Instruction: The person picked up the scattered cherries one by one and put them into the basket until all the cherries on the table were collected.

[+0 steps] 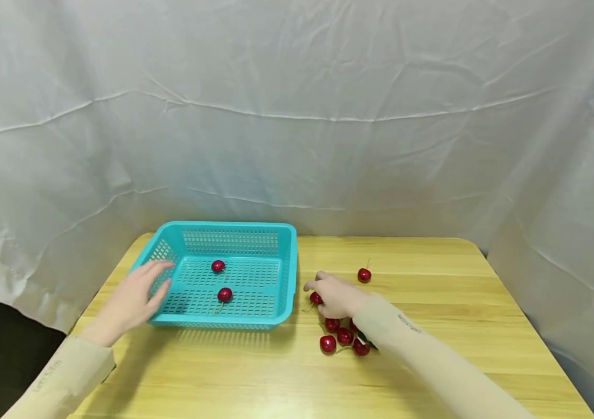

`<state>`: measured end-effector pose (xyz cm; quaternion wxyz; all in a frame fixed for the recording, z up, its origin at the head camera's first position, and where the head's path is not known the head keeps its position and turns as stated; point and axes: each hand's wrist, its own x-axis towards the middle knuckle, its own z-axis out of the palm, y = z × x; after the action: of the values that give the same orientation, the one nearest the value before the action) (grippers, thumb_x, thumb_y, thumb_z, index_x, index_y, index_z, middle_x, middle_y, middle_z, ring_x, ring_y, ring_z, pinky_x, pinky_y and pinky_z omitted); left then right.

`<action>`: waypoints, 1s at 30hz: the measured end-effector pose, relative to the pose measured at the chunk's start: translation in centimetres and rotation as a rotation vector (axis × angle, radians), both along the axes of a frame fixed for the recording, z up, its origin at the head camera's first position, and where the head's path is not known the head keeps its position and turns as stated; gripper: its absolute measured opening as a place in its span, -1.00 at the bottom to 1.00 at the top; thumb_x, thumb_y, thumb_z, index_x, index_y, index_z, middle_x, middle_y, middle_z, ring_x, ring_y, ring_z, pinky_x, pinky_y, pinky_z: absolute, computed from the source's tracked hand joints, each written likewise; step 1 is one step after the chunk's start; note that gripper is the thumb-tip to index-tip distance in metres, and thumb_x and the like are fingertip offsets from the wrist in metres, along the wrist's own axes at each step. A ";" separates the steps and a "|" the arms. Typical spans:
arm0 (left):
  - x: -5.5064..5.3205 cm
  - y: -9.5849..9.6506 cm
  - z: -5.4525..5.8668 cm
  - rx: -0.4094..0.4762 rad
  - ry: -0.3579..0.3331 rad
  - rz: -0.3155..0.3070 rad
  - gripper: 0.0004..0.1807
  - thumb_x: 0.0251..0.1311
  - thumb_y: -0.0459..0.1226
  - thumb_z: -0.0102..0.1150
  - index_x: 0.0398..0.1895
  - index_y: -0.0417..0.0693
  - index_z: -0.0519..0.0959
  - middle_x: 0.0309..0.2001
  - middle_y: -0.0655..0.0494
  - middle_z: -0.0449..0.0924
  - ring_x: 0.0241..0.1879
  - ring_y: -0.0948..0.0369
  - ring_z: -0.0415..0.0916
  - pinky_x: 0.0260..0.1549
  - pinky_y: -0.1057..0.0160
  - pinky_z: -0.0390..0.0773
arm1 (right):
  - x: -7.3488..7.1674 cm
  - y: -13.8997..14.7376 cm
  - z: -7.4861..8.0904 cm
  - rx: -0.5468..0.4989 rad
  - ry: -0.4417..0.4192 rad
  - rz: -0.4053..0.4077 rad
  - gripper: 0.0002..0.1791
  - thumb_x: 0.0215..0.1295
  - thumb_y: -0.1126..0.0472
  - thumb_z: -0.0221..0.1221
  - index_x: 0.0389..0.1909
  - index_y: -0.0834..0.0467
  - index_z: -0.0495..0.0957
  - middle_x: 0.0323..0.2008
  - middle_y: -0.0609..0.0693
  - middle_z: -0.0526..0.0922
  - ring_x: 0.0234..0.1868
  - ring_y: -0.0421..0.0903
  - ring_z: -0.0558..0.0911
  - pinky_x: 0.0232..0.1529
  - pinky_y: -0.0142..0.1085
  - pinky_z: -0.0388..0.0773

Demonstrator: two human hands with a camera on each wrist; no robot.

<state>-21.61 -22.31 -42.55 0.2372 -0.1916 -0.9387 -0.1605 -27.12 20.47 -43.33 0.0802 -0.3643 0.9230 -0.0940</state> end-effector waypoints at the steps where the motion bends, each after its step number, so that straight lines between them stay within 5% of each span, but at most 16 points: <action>1: 0.2 0.7 0.0 -0.016 -0.013 -0.022 -0.64 0.30 -0.32 0.16 0.15 -0.24 0.56 0.12 -0.18 0.64 0.14 -0.18 0.58 0.14 -0.19 0.56 | -0.1 -0.1 -0.1 0.009 -0.006 -0.003 -0.48 0.10 0.39 0.27 0.17 0.25 0.56 -0.01 0.16 0.58 -0.21 -0.11 0.56 -0.05 -0.19 0.67; 7: 1.3 5.0 -0.1 -0.100 -0.127 -0.149 -0.69 0.39 -0.17 0.15 0.12 -0.04 0.60 0.08 0.05 0.71 0.10 0.03 0.66 0.09 -0.01 0.66 | -0.4 -0.5 -0.6 0.036 -0.044 -0.015 -0.54 0.10 0.40 0.28 0.10 0.22 0.60 -0.10 0.13 0.57 -0.30 -0.13 0.51 -0.14 -0.23 0.64; 15: 2.1 9.1 -0.5 -0.185 -0.225 -0.400 -0.56 0.46 0.09 -0.01 0.12 0.06 0.62 0.00 0.21 0.73 -0.03 0.22 0.70 -0.02 0.14 0.69 | -0.3 -0.2 -1.4 0.042 -0.069 -0.042 -0.73 0.12 0.47 0.30 -0.14 0.20 0.65 -0.24 0.06 0.53 -0.32 -0.15 0.50 -0.17 -0.25 0.64; 19: 2.0 10.3 -1.0 -0.236 -0.190 -0.451 -0.54 0.47 0.11 -0.06 0.11 0.05 0.64 -0.01 0.23 0.74 -0.03 0.23 0.70 -0.05 0.18 0.70 | -0.4 -0.1 -1.5 0.019 -0.082 -0.050 -0.73 0.13 0.49 0.26 -0.15 0.21 0.65 -0.22 0.07 0.55 -0.31 -0.15 0.50 -0.15 -0.26 0.65; 30: 1.6 10.9 -1.8 -0.260 -0.055 -0.472 -0.71 0.50 0.01 -0.04 -0.15 0.12 0.63 -0.27 0.32 0.73 -0.31 0.33 0.67 -0.33 0.33 0.64 | -0.6 1.6 -0.9 -0.103 -0.036 -0.077 -0.76 0.21 0.39 0.26 -0.08 0.24 0.60 -0.19 0.04 0.56 -0.33 -0.18 0.50 -0.18 -0.30 0.61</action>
<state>-19.98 -11.41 -44.36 0.1412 -0.4295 -0.8870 -0.0945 -27.75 22.12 -44.22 0.0741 -0.3303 0.9287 -0.1511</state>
